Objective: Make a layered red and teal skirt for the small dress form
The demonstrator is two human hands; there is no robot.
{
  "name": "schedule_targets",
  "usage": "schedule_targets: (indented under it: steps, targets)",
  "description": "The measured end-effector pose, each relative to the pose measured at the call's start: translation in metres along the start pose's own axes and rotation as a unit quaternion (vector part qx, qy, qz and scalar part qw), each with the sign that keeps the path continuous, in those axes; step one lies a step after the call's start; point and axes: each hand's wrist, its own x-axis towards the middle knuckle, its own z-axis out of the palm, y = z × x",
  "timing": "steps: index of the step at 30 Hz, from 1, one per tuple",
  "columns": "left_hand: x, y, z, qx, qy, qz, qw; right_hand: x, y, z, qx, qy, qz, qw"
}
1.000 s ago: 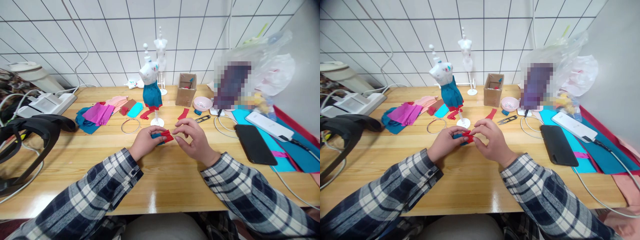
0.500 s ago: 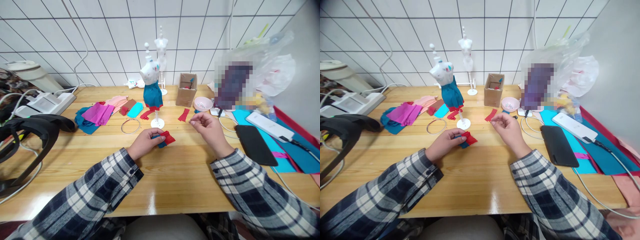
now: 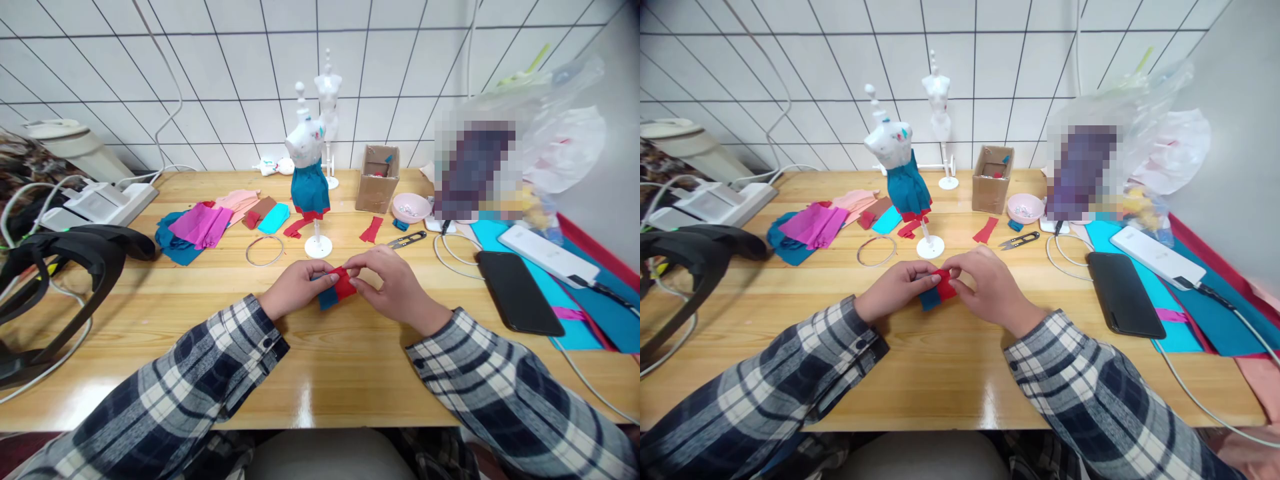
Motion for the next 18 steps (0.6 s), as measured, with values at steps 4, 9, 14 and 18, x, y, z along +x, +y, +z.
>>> schedule_targets:
  steps: [4,9,14,18]
  targets:
    - [0.0,-0.0027,-0.0005,0.023,0.002,0.004,1.0,0.0017,-0.0001,0.0001,0.014,0.022,0.009,1.0]
    - [0.0002,-0.0046,-0.0003,0.028,0.005,0.005,1.0,0.0014,-0.0032,-0.0013,0.029,0.007,-0.006,1.0]
    - [0.0008,-0.0044,-0.0001,0.017,0.009,0.015,1.0,-0.0023,0.0013,-0.0041,-0.071,-0.027,-0.083,0.994]
    - [0.0004,-0.0024,-0.0002,0.025,0.009,0.006,1.0,-0.0037,0.0028,-0.0071,-0.153,-0.03,-0.123,0.98]
